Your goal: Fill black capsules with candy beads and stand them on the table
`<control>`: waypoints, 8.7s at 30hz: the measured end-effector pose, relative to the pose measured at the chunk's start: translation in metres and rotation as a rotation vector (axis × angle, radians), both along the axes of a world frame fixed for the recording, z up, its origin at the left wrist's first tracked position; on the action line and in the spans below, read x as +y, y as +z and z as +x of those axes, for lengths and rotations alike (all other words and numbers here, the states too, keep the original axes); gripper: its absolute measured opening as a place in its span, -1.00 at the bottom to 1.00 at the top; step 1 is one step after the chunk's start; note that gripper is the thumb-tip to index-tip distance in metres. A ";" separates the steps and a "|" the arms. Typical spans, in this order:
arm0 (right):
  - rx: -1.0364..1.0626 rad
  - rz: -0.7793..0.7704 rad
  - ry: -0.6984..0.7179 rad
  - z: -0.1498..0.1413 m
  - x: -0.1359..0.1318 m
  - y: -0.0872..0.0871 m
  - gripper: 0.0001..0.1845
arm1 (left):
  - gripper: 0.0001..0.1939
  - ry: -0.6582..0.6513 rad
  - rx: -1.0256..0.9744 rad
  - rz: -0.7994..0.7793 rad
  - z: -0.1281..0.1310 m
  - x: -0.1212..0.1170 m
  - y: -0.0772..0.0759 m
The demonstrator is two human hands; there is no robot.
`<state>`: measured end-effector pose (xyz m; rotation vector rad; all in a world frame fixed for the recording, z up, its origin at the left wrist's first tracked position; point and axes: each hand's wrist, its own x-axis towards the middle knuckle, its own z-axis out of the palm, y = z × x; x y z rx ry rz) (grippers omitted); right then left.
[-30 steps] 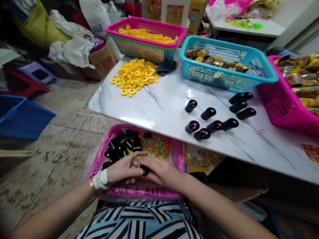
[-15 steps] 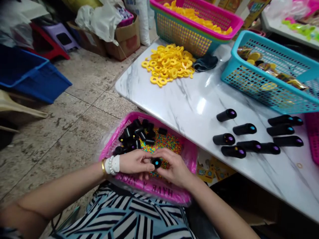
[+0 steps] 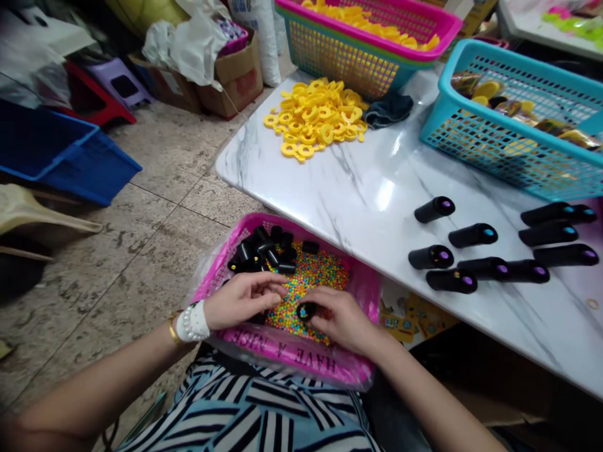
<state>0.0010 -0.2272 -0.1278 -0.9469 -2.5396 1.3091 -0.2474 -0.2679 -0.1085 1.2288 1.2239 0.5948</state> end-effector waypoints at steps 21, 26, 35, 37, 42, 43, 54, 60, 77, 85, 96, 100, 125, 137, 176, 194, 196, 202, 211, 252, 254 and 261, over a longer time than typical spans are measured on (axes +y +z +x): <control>0.328 0.387 -0.825 0.078 -0.044 0.092 -0.66 | -0.74 -0.170 0.317 0.717 0.037 0.062 0.091; 0.230 0.339 -0.685 0.067 -0.042 0.079 -0.69 | -0.73 -0.238 0.352 0.734 0.045 0.072 0.101; -0.415 0.324 0.012 0.006 0.004 -0.010 -0.81 | -0.75 -0.170 0.348 0.601 0.022 0.044 0.084; -0.399 0.326 0.088 -0.003 0.005 -0.015 -0.80 | -0.76 -0.122 0.370 0.555 0.007 0.035 0.077; -0.249 0.200 0.199 -0.001 0.006 -0.009 -0.78 | -0.74 -0.001 0.395 0.443 -0.026 0.017 0.063; -0.159 0.112 0.179 0.003 0.007 -0.007 -0.73 | -0.74 0.013 0.394 0.428 -0.030 0.015 0.061; 0.213 -0.110 -0.352 0.020 -0.004 0.014 -0.68 | -0.77 -0.071 0.295 0.544 -0.004 0.043 0.071; 0.218 -0.044 -0.373 0.030 -0.007 0.029 -0.69 | -0.78 -0.161 0.275 0.612 0.019 0.058 0.083; -0.153 0.594 -0.311 0.042 -0.019 0.007 -0.71 | -0.76 -0.151 0.324 0.560 0.017 0.041 0.068; 0.144 0.318 -0.462 0.035 -0.021 -0.001 -0.66 | -0.77 -0.162 0.326 0.560 0.015 0.035 0.065; 0.495 -0.128 -0.612 0.028 -0.041 0.046 -0.68 | -0.76 -0.204 0.267 0.621 0.035 0.051 0.078; 0.410 0.215 -0.611 0.040 -0.045 0.073 -0.66 | -0.75 -0.235 0.263 0.666 0.047 0.062 0.091; -0.034 0.382 -1.263 0.148 0.021 0.090 -0.08 | 0.49 -0.163 0.844 0.987 0.166 0.152 0.060; -0.142 0.454 -1.155 0.138 0.047 0.098 -0.34 | 0.48 -0.356 0.936 0.863 0.188 0.167 0.069; -0.194 0.418 -1.169 0.153 0.124 0.101 -0.51 | 0.44 -0.574 0.744 0.827 0.214 0.251 0.077; 0.026 0.406 -1.397 0.146 0.108 0.080 -0.18 | -0.73 -0.299 0.456 0.887 0.212 0.281 0.075; 0.031 0.404 -1.404 0.146 0.108 0.078 -0.20 | -0.77 -0.290 0.370 0.853 0.208 0.283 0.076; 0.038 0.424 -1.407 0.146 0.108 0.077 -0.23 | -0.78 -0.286 0.216 0.810 0.204 0.280 0.077; 0.065 0.431 -1.412 0.142 0.107 0.081 -0.24 | -0.38 -0.453 0.173 0.932 0.215 0.295 0.082; -0.911 0.691 -1.259 0.254 0.142 0.083 -0.50 | -0.84 -0.620 0.064 0.917 0.226 0.310 0.071; -0.931 0.672 -1.243 0.259 0.151 0.084 -0.47 | -0.77 -0.634 0.066 0.927 0.225 0.310 0.069; -0.987 0.692 -1.312 0.288 0.162 0.082 -0.56 | -0.70 -0.714 0.054 1.038 0.224 0.309 0.068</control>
